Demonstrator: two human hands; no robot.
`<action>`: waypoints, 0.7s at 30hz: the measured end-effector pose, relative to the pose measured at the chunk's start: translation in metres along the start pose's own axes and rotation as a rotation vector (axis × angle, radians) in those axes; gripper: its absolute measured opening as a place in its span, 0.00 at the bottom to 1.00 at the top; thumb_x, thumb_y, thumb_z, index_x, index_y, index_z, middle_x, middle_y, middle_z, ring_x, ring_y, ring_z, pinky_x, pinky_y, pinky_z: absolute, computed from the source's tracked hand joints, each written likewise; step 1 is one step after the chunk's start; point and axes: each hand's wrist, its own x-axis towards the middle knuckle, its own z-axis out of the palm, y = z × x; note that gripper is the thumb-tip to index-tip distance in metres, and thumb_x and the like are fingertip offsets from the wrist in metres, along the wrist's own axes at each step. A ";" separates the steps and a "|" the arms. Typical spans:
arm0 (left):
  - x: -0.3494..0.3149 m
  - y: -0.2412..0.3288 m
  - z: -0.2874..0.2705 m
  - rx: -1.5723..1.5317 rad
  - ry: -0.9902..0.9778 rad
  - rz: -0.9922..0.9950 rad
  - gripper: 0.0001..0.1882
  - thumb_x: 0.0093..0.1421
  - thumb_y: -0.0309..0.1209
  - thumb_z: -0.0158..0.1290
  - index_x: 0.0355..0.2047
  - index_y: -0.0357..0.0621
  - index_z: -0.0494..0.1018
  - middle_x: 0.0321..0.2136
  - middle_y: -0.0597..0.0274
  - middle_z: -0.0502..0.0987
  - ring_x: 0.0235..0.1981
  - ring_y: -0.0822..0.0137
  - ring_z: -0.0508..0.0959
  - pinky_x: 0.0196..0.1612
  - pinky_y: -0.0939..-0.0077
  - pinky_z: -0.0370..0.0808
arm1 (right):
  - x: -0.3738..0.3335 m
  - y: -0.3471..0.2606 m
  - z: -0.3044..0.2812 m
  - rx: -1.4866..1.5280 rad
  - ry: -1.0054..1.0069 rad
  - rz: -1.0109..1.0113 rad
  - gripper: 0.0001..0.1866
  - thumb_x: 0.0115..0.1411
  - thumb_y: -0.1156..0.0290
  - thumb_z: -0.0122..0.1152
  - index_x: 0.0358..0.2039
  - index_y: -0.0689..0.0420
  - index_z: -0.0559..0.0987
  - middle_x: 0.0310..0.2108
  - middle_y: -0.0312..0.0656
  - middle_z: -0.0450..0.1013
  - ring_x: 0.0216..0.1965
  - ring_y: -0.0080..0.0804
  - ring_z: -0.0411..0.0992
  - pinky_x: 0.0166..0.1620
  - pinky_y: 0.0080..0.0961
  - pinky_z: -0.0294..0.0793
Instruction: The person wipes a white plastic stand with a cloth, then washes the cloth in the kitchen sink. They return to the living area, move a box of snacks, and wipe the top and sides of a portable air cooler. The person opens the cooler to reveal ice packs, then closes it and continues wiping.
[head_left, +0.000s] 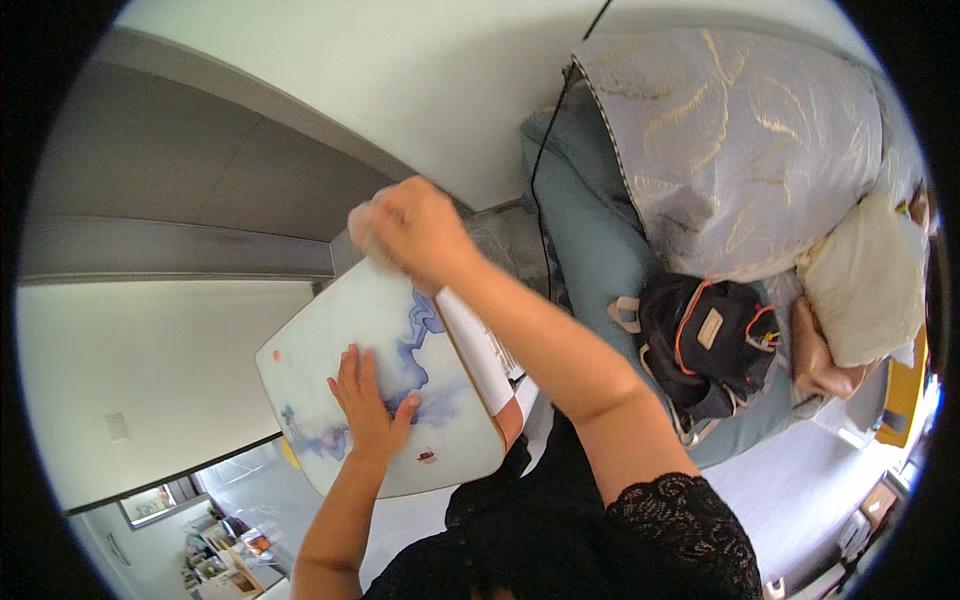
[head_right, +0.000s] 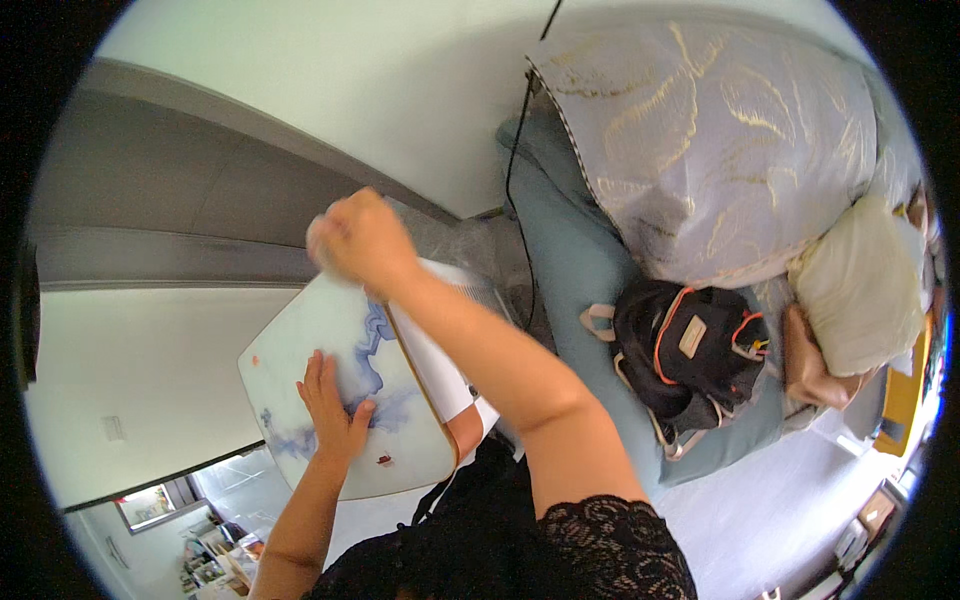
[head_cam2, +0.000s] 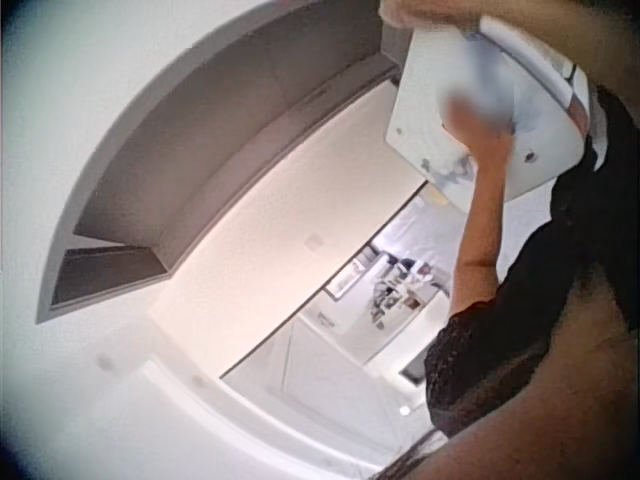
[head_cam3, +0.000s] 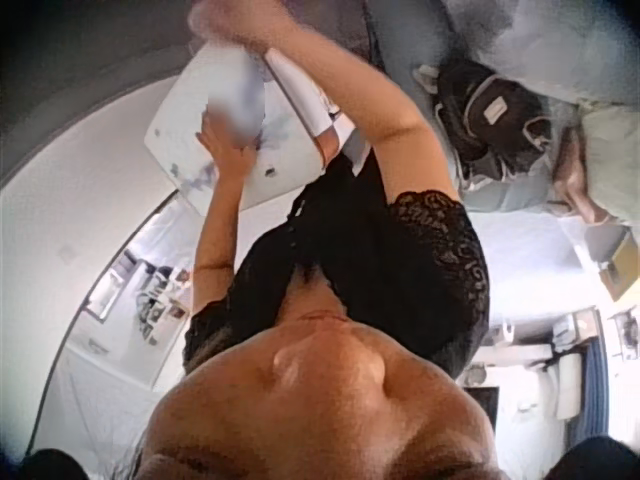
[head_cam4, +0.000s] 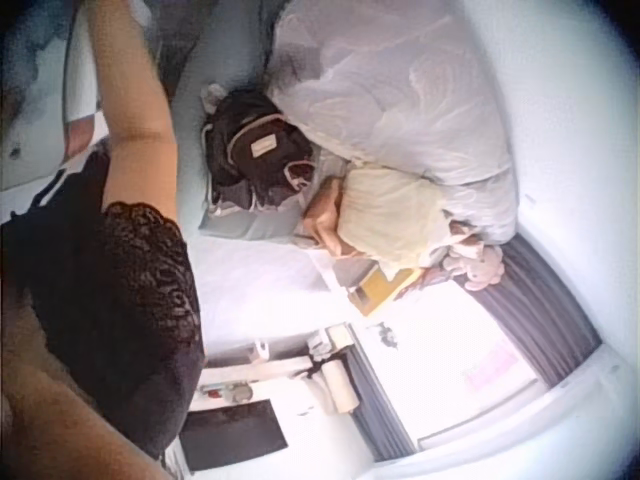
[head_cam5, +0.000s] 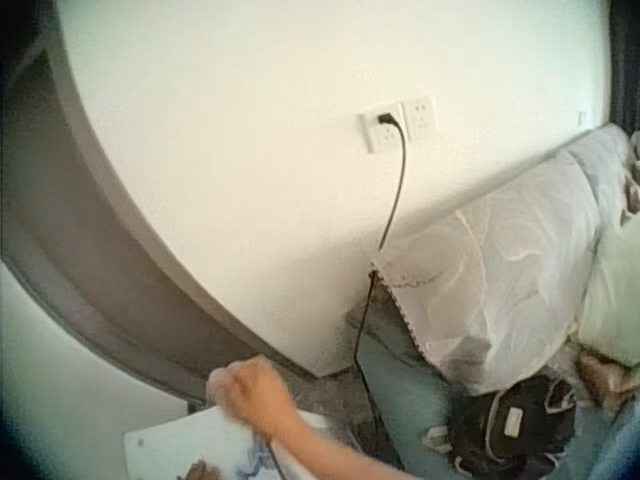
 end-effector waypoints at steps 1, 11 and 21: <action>0.000 -0.002 0.003 -0.232 0.107 -0.024 0.46 0.56 0.58 0.47 0.63 0.36 0.49 0.64 0.43 0.47 0.65 0.47 0.48 0.63 0.43 0.40 | -0.014 -0.015 0.007 -0.079 -0.004 -0.135 0.11 0.54 0.62 0.57 0.32 0.53 0.81 0.37 0.51 0.71 0.37 0.49 0.70 0.40 0.40 0.72; 0.063 0.035 -0.028 -0.326 0.313 0.194 0.41 0.60 0.60 0.41 0.64 0.45 0.54 0.64 0.44 0.50 0.66 0.42 0.46 0.62 0.39 0.36 | -0.016 -0.074 -0.086 -0.073 -0.396 -0.289 0.14 0.52 0.65 0.64 0.40 0.53 0.80 0.43 0.44 0.74 0.46 0.38 0.73 0.47 0.39 0.71; 0.106 0.116 -0.056 -0.215 0.201 0.365 0.37 0.55 0.52 0.54 0.59 0.45 0.61 0.63 0.46 0.54 0.65 0.39 0.49 0.60 0.34 0.34 | 0.277 -0.023 -0.372 -0.280 0.689 0.353 0.21 0.63 0.57 0.52 0.40 0.67 0.74 0.34 0.51 0.74 0.35 0.44 0.72 0.40 0.37 0.72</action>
